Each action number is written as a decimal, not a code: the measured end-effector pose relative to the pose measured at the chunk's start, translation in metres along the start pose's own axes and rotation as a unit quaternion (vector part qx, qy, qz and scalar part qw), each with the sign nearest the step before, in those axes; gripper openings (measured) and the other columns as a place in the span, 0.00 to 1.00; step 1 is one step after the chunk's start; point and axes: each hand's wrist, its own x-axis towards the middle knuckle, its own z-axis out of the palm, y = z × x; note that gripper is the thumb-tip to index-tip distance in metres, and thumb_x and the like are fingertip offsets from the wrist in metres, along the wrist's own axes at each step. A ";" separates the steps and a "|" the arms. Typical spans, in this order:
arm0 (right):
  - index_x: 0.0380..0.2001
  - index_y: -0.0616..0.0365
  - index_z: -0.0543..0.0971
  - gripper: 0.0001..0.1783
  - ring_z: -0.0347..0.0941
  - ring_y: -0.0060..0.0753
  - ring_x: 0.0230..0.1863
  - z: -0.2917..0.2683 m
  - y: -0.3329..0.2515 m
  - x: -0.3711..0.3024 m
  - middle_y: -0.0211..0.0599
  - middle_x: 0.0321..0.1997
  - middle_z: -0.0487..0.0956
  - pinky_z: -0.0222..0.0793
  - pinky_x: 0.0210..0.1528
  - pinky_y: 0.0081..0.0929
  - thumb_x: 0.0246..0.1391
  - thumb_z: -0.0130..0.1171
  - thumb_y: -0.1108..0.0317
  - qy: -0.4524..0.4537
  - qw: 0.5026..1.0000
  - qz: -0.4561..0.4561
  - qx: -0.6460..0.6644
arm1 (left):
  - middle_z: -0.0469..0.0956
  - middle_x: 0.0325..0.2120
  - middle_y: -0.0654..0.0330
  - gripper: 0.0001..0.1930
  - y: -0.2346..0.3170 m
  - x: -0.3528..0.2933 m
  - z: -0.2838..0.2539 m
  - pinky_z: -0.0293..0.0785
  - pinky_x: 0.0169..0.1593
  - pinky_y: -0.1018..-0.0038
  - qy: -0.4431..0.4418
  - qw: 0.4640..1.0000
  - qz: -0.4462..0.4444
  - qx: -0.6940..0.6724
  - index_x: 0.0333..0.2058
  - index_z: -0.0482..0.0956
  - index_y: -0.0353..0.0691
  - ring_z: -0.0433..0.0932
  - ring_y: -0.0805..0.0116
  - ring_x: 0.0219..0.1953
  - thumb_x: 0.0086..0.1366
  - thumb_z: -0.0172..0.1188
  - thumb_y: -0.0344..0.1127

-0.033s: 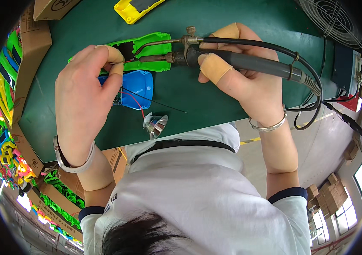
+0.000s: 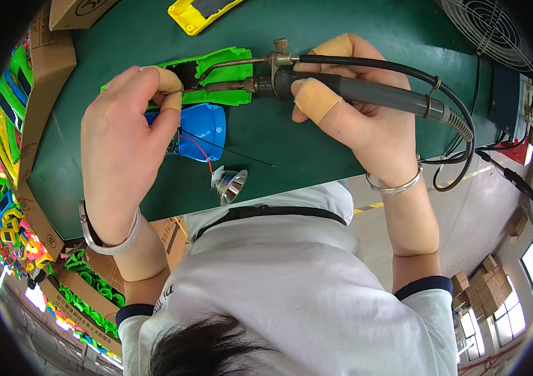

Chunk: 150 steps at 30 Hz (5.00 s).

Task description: The person solders wires to circuit boards and panels inside flashlight casings using a soldering iron, places completed flashlights onto a conveyor belt, and picks up new flashlight casing parts from a box.

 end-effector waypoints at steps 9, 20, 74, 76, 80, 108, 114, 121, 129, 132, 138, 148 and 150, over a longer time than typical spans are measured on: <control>0.38 0.72 0.82 0.14 0.79 0.23 0.32 0.003 0.001 -0.002 0.34 0.32 0.80 0.72 0.38 0.17 0.51 0.65 0.71 0.027 1.000 0.005 0.010 | 0.80 0.29 0.57 0.04 0.000 -0.001 0.001 0.74 0.36 0.67 0.007 1.000 -0.015 -0.006 0.33 0.79 0.37 0.79 0.57 0.32 0.58 0.62 0.27; 0.38 0.73 0.81 0.14 0.81 0.25 0.32 0.001 0.004 -0.001 0.36 0.36 0.80 0.74 0.39 0.19 0.52 0.65 0.72 0.016 1.000 -0.016 0.011 | 0.80 0.30 0.57 0.05 -0.002 -0.002 0.001 0.73 0.36 0.69 0.007 1.000 -0.018 -0.017 0.34 0.80 0.37 0.79 0.58 0.31 0.58 0.62 0.27; 0.59 0.62 0.72 0.25 0.73 0.29 0.46 -0.021 0.028 -0.016 0.39 0.43 0.78 0.67 0.50 0.35 0.62 0.62 0.63 0.016 0.942 -0.092 0.324 | 0.80 0.30 0.57 0.05 -0.005 -0.006 -0.002 0.74 0.37 0.69 -0.001 0.997 0.001 -0.075 0.35 0.81 0.37 0.79 0.57 0.33 0.59 0.63 0.27; 0.59 0.62 0.72 0.26 0.72 0.29 0.46 -0.021 0.030 -0.016 0.39 0.43 0.77 0.67 0.50 0.35 0.61 0.62 0.63 0.008 0.941 -0.085 0.327 | 0.80 0.30 0.57 0.05 -0.007 -0.007 -0.003 0.74 0.37 0.70 0.004 0.996 0.004 -0.092 0.35 0.81 0.36 0.79 0.58 0.32 0.59 0.64 0.26; 0.58 0.66 0.72 0.26 0.74 0.31 0.43 -0.018 0.029 -0.018 0.40 0.43 0.78 0.70 0.49 0.33 0.60 0.63 0.65 0.033 0.946 -0.094 0.308 | 0.80 0.30 0.57 0.05 -0.008 -0.008 -0.004 0.74 0.37 0.70 0.012 0.995 -0.003 -0.100 0.35 0.81 0.36 0.79 0.58 0.32 0.59 0.64 0.26; 0.45 0.72 0.78 0.18 0.82 0.26 0.35 0.003 0.011 -0.010 0.40 0.37 0.84 0.78 0.41 0.18 0.51 0.68 0.76 0.027 0.998 -0.004 0.050 | 0.80 0.27 0.60 0.04 0.000 -0.002 0.002 0.73 0.34 0.68 0.005 1.000 -0.029 -0.003 0.32 0.81 0.39 0.80 0.61 0.30 0.58 0.64 0.30; 0.44 0.72 0.79 0.17 0.82 0.26 0.35 0.005 0.010 -0.012 0.39 0.38 0.82 0.77 0.40 0.18 0.52 0.67 0.76 0.033 0.998 0.000 0.046 | 0.80 0.27 0.60 0.04 0.002 -0.002 0.002 0.73 0.34 0.68 0.002 0.999 -0.034 0.005 0.31 0.81 0.39 0.80 0.61 0.30 0.57 0.64 0.30; 0.44 0.73 0.79 0.17 0.81 0.27 0.34 -0.001 0.013 -0.014 0.37 0.37 0.81 0.76 0.42 0.21 0.53 0.66 0.73 0.040 0.996 -0.033 0.079 | 0.80 0.27 0.60 0.03 0.003 -0.002 0.002 0.73 0.34 0.68 0.002 0.999 -0.038 0.015 0.31 0.81 0.39 0.80 0.61 0.30 0.57 0.64 0.30; 0.47 0.71 0.77 0.18 0.79 0.32 0.32 -0.010 0.020 -0.019 0.39 0.33 0.80 0.75 0.42 0.28 0.59 0.61 0.68 0.053 0.972 -0.109 0.201 | 0.80 0.26 0.60 0.03 0.003 -0.001 0.002 0.73 0.34 0.67 0.002 0.999 -0.033 0.022 0.30 0.80 0.39 0.80 0.61 0.30 0.56 0.64 0.29; 0.48 0.71 0.76 0.19 0.78 0.32 0.31 -0.013 0.021 -0.020 0.40 0.31 0.79 0.74 0.45 0.31 0.61 0.60 0.66 0.057 0.970 -0.105 0.212 | 0.80 0.27 0.59 0.03 0.003 -0.001 0.001 0.73 0.34 0.67 -0.002 0.999 -0.033 0.022 0.30 0.80 0.38 0.80 0.60 0.30 0.56 0.63 0.29; 0.50 0.70 0.75 0.19 0.77 0.31 0.31 -0.014 0.024 -0.020 0.40 0.30 0.79 0.73 0.46 0.34 0.63 0.58 0.64 0.053 0.964 -0.110 0.236 | 0.80 0.27 0.59 0.03 0.005 0.000 0.000 0.74 0.34 0.67 -0.005 0.999 -0.033 0.036 0.30 0.81 0.38 0.81 0.59 0.30 0.57 0.63 0.29; 0.50 0.67 0.75 0.18 0.76 0.29 0.32 -0.018 0.026 -0.019 0.38 0.30 0.79 0.71 0.48 0.36 0.65 0.56 0.64 0.036 0.959 -0.120 0.256 | 0.80 0.28 0.59 0.03 0.005 0.000 0.001 0.74 0.34 0.67 -0.003 0.999 -0.037 0.022 0.31 0.80 0.38 0.81 0.59 0.30 0.58 0.63 0.29; 0.50 0.67 0.75 0.18 0.76 0.29 0.33 -0.017 0.026 -0.020 0.39 0.30 0.79 0.71 0.48 0.36 0.64 0.56 0.64 0.044 0.962 -0.117 0.244 | 0.80 0.28 0.59 0.03 0.005 -0.001 0.001 0.74 0.34 0.68 -0.003 0.999 -0.040 0.019 0.31 0.80 0.38 0.81 0.60 0.30 0.58 0.63 0.29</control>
